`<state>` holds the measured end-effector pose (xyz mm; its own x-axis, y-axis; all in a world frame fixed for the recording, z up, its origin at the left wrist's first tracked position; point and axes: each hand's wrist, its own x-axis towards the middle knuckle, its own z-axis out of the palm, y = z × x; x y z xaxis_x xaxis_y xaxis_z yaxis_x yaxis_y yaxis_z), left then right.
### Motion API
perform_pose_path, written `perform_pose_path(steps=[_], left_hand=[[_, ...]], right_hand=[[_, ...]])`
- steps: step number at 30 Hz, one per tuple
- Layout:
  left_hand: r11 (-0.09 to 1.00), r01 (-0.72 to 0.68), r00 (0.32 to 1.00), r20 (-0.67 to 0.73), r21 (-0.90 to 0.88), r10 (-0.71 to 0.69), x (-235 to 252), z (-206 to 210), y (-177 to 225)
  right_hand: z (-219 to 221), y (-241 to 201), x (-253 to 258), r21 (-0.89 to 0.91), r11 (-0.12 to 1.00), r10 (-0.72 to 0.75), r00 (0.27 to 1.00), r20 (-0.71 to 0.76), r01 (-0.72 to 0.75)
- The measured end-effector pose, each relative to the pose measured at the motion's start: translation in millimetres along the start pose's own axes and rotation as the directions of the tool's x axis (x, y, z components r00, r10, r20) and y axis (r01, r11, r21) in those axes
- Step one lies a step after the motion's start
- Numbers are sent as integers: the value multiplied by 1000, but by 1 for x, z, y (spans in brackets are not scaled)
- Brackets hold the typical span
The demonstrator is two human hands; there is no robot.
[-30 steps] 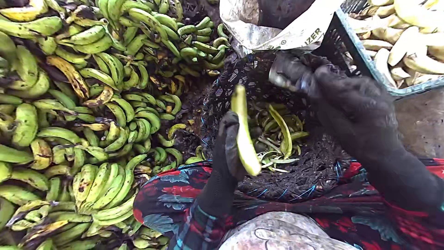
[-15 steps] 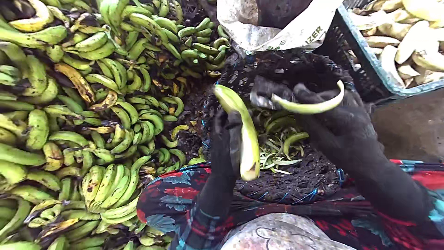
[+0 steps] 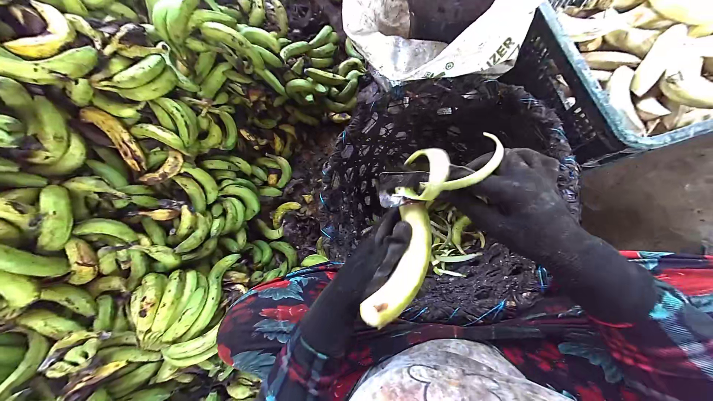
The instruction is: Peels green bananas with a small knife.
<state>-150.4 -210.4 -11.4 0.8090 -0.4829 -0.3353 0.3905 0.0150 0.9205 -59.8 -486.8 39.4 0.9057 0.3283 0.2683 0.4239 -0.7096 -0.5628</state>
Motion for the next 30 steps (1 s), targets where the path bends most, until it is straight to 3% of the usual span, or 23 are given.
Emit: perform_pose_path(steps=[2,3,5,6,7,9,10,12,13,14,16,17,18,20,23,25,26,28,30], left_hand=[[974,224,967,-127,17,-220,-17,25,25],[964,264,946,-201,22,-255,-19,34,38],[996,-86,956,-285,-30,74,-13,18,25],[971,-239,887,-414,-32,204,-5,15,33],[944,-328,759,-603,-29,245,6,20,55],[851,-525,539,-785,-31,304,28,20,92],[795,-605,471,-821,-34,323,38,19,104],[756,-653,423,-851,-48,312,52,24,122],[799,-598,491,-814,-56,310,55,28,121],[882,-472,617,-718,-9,322,52,34,112],[977,-197,894,-394,78,211,43,44,90],[992,-109,955,-269,69,124,41,47,79],[995,-51,965,-252,86,71,39,49,73],[992,-72,885,-453,99,109,39,49,73],[900,-436,560,-784,-3,268,59,30,95],[774,-632,429,-848,-37,310,72,23,114],[778,-626,453,-835,-47,313,75,25,116],[907,-421,671,-670,9,318,68,36,107],[955,-150,870,-426,256,250,51,39,89]], right_hand=[[2,13,5,-112,983,152,987,50,-146],[0,13,5,-128,970,213,976,51,-205],[-5,0,1,-109,973,209,978,28,-205],[-4,-11,-5,-60,983,174,985,11,-173],[0,-23,-12,-1,992,126,992,-20,-126],[9,-40,-28,97,994,49,994,-102,-39],[13,-46,-34,126,992,20,989,-147,-1],[20,-51,-38,151,988,-5,975,-220,40],[21,-48,-35,147,989,3,971,-238,32],[18,-41,-27,136,991,24,973,-230,8],[3,-21,-9,73,995,73,985,-157,-63],[-4,-13,-3,36,995,92,989,-116,-89],[-8,-9,0,15,995,96,992,-85,-95],[-5,-13,-7,39,996,79,994,-72,-76],[15,-32,-29,148,989,11,989,-150,12],[23,-39,-34,184,981,-13,973,-229,56],[23,-39,-32,184,981,-10,969,-247,57],[15,-29,-20,155,988,13,976,-219,22],[3,-12,-10,122,992,33,993,-112,-19]])
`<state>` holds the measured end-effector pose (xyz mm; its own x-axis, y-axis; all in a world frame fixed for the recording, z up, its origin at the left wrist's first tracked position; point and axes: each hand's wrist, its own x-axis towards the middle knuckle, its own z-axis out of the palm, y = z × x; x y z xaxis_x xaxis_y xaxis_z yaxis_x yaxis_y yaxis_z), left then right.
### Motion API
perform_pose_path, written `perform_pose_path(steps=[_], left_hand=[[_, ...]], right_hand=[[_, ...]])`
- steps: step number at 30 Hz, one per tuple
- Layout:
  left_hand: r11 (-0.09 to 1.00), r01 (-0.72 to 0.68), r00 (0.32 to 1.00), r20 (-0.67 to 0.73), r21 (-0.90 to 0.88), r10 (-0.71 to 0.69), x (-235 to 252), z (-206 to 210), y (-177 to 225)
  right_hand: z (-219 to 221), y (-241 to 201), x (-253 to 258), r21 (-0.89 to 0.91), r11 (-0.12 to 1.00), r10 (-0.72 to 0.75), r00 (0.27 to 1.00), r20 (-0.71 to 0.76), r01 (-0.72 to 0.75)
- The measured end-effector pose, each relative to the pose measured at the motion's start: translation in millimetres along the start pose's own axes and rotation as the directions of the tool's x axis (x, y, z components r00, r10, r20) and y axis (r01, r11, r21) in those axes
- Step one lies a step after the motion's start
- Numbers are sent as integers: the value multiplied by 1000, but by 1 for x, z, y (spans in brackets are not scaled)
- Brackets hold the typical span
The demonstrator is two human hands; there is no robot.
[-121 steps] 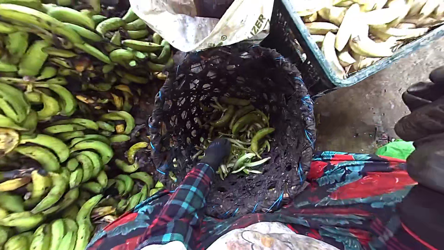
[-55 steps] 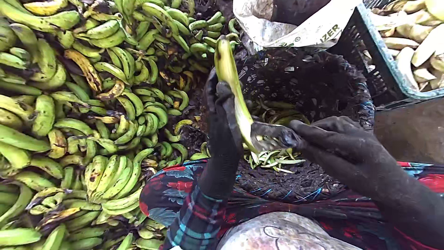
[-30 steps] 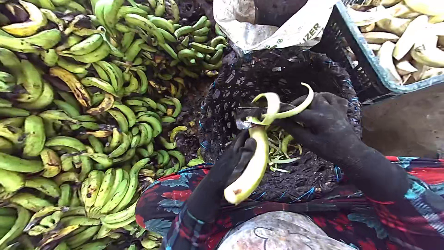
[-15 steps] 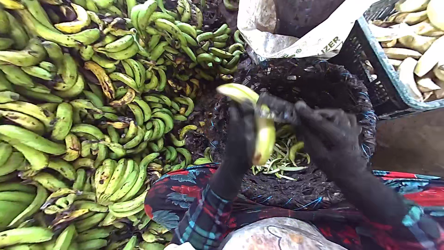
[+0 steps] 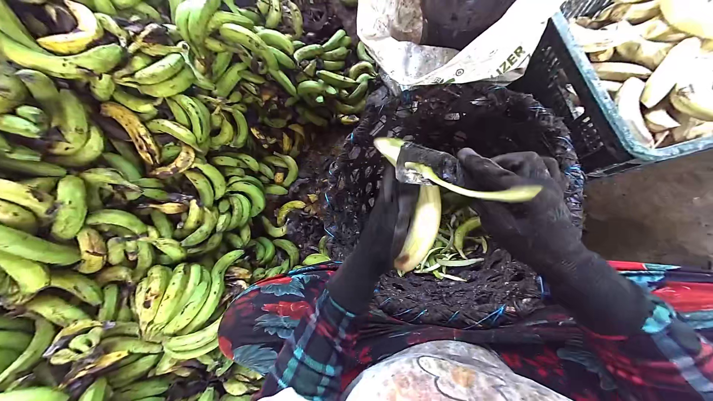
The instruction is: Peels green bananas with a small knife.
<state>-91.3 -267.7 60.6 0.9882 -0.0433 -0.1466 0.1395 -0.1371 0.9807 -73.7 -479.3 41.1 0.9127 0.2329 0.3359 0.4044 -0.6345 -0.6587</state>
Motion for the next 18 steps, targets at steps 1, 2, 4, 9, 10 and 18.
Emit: perform_pose_path(steps=[1,2,4,9,10,18], left_hand=[[997,11,991,129,74,-21,-6,-6,-13],[996,-3,964,264,84,-19,-10,-17,-33],[997,-16,884,467,72,-20,-17,-38,-65],[987,160,938,308,26,-160,-35,-38,-39],[981,189,951,255,-32,-175,-34,-40,-36],[957,286,945,178,-43,-274,-36,-45,-22]], right_hand=[[-5,7,3,-10,1000,3,998,70,-2],[-8,11,5,-5,1000,-5,991,131,5],[-4,16,6,-20,1000,3,973,230,2],[13,11,0,-179,984,47,981,188,-13],[13,7,-4,-150,989,40,988,147,-18],[11,13,-3,215,854,391,857,337,-474]])
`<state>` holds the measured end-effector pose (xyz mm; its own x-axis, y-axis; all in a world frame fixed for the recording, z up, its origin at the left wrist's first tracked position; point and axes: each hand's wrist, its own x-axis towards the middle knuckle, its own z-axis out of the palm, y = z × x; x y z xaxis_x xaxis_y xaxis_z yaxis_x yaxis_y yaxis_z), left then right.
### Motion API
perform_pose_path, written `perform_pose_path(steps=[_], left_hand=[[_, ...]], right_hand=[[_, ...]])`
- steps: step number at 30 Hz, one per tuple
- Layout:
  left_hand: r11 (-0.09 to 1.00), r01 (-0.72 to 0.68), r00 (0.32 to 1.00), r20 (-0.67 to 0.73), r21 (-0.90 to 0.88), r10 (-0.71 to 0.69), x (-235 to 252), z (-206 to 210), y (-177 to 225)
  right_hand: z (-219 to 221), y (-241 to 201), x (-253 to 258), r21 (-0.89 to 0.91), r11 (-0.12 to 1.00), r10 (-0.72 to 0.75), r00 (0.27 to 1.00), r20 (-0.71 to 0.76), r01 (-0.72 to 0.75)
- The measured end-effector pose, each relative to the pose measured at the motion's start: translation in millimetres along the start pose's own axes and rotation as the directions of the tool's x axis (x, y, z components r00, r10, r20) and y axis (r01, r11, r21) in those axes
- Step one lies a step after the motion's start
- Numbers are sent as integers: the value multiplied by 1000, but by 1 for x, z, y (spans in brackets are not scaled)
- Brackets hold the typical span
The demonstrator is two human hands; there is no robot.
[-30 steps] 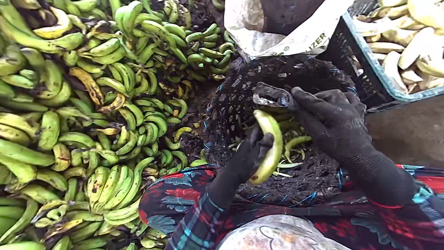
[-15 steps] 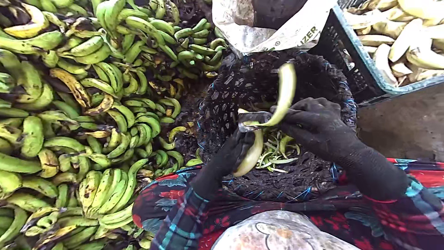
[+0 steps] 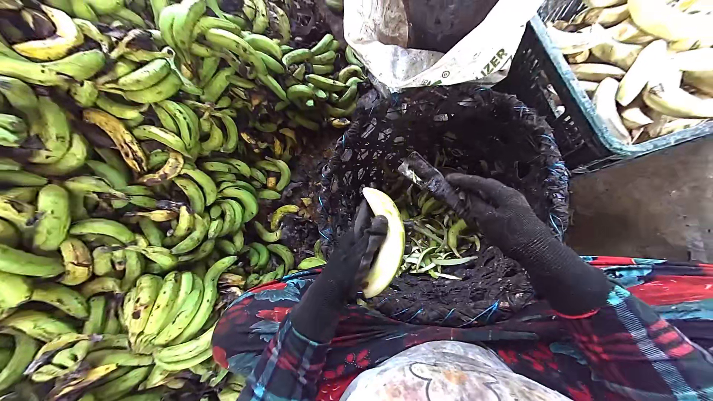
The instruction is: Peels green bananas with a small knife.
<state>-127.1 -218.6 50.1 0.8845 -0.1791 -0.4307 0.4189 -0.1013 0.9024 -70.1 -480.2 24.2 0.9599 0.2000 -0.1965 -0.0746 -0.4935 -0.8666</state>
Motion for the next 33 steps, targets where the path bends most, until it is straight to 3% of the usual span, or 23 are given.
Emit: perform_pose_path(steps=[2,4,5,7,11,15,18,20,21,23,25,27,30,31,33], left_hand=[[998,-9,998,-62,65,13,0,1,2],[993,-6,995,-102,121,19,0,-1,4],[990,6,994,-112,141,10,0,-1,6],[984,23,993,-120,176,-2,1,0,10],[983,25,997,-79,181,-11,0,-2,13],[954,-30,999,-12,297,35,0,-1,19],[868,-133,984,167,478,58,-1,8,13],[908,-171,946,322,384,42,-8,12,11],[934,-173,945,319,312,69,-10,13,6],[991,-110,988,120,74,101,-6,10,-6],[949,-110,982,-179,-297,58,0,16,-1],[755,-248,942,-333,-606,43,11,23,15],[453,-298,948,-316,-840,39,22,24,36],[425,-275,954,-299,-862,12,23,24,42],[526,-286,949,-314,-801,36,26,31,49]], right_hand=[[3,0,-2,262,953,121,983,136,-153],[1,-14,-10,317,917,160,952,261,-241],[0,-20,-15,253,943,143,951,272,-215],[3,-22,-24,104,995,-22,981,193,1],[7,-11,-27,-193,914,-353,934,62,358],[12,-5,-26,-333,855,-384,917,109,398],[9,-8,-15,-386,868,-288,950,120,312],[-2,-3,0,-442,871,-164,975,150,215],[-7,-1,4,-458,877,-79,983,168,149],[-11,-5,4,-428,901,-8,989,146,70],[-1,-13,-8,-371,915,-138,987,82,159],[17,-16,-23,-350,872,-374,927,-23,343],[33,-16,-43,-376,781,-585,795,-160,498],[36,-14,-48,-401,759,-620,758,-203,513],[40,-10,-49,-447,747,-633,731,-254,492]])
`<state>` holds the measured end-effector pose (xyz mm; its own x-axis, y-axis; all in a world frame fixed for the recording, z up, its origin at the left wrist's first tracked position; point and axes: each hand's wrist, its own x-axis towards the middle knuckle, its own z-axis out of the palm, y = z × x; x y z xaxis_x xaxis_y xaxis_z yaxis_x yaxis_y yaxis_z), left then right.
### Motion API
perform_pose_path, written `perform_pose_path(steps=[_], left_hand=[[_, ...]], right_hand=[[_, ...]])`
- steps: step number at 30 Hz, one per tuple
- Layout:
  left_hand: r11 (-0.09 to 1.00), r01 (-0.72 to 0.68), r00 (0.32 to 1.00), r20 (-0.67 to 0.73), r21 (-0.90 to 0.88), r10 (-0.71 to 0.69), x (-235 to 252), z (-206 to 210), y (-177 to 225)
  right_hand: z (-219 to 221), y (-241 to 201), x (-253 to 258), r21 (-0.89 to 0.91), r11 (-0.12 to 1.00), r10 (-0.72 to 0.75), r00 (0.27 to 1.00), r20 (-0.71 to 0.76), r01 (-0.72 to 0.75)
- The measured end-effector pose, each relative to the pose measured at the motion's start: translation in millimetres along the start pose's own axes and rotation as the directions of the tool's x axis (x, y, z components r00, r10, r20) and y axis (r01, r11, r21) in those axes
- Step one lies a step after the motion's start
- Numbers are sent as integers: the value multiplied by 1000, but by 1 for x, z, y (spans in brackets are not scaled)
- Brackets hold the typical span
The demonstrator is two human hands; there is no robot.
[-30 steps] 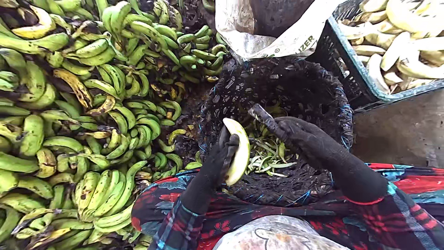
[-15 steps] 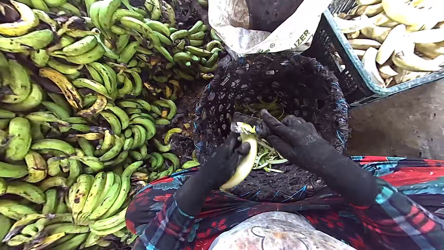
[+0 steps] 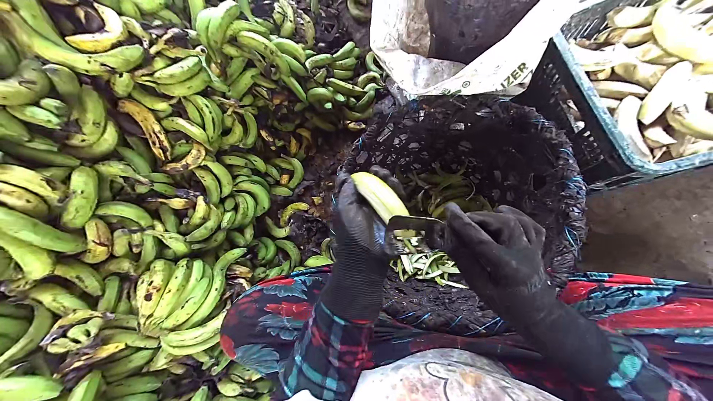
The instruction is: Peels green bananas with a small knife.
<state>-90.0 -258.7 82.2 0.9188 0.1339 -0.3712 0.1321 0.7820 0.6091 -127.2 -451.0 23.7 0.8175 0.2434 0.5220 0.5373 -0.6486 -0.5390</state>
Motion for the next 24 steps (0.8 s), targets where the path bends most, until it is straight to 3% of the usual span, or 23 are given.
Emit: perform_pose_path(steps=[2,3,4,5,6,7,8,10,11,12,14,15,16,18,20,22,24], left_hand=[[929,-120,991,97,350,92,1,-8,-14],[757,-246,969,180,605,171,1,-17,-22],[489,-337,941,276,804,195,-2,-24,-27],[288,-345,938,320,893,133,-7,-29,-29],[215,-313,949,314,925,32,-11,-34,-30],[229,-278,952,299,933,-60,-14,-39,-31],[291,-228,957,269,929,-110,-19,-38,-29],[499,-142,976,206,855,-75,-24,-36,-21],[563,-136,985,170,815,-8,-21,-37,-15],[647,-96,995,87,756,45,-17,-36,-9],[831,25,996,-87,555,28,-9,-32,0],[889,60,996,-92,453,-20,-6,-32,4],[928,78,997,-38,365,-69,-3,-34,8],[962,162,986,6,221,-168,3,-30,13],[968,223,975,-39,119,-220,6,-17,17],[945,175,984,-36,277,-172,3,-15,9],[846,107,980,90,522,-179,-11,-16,-9]], right_hand=[[1,6,6,-24,998,55,997,56,-54],[0,12,13,-16,995,96,990,101,-95],[0,19,20,-6,989,146,977,154,-147],[-2,27,26,11,977,204,950,238,-212],[-5,36,32,13,953,276,888,368,-301],[-10,45,36,-6,910,355,773,526,-414],[-11,54,38,-56,847,419,600,681,-528],[-1,59,31,-176,755,438,285,852,-632],[1,53,28,-183,731,427,232,874,-657],[-1,44,28,-131,738,417,295,860,-662],[-7,23,19,77,831,366,646,670,-551],[-6,17,15,163,897,276,809,519,-410],[-6,13,13,213,940,169,906,387,-266],[-11,8,13,277,956,24,970,241,-92],[-15,7,10,283,958,-10,985,175,-40],[-12,6,13,221,970,64,983,173,-102],[-8,19,29,84,968,210,945,251,-238]])
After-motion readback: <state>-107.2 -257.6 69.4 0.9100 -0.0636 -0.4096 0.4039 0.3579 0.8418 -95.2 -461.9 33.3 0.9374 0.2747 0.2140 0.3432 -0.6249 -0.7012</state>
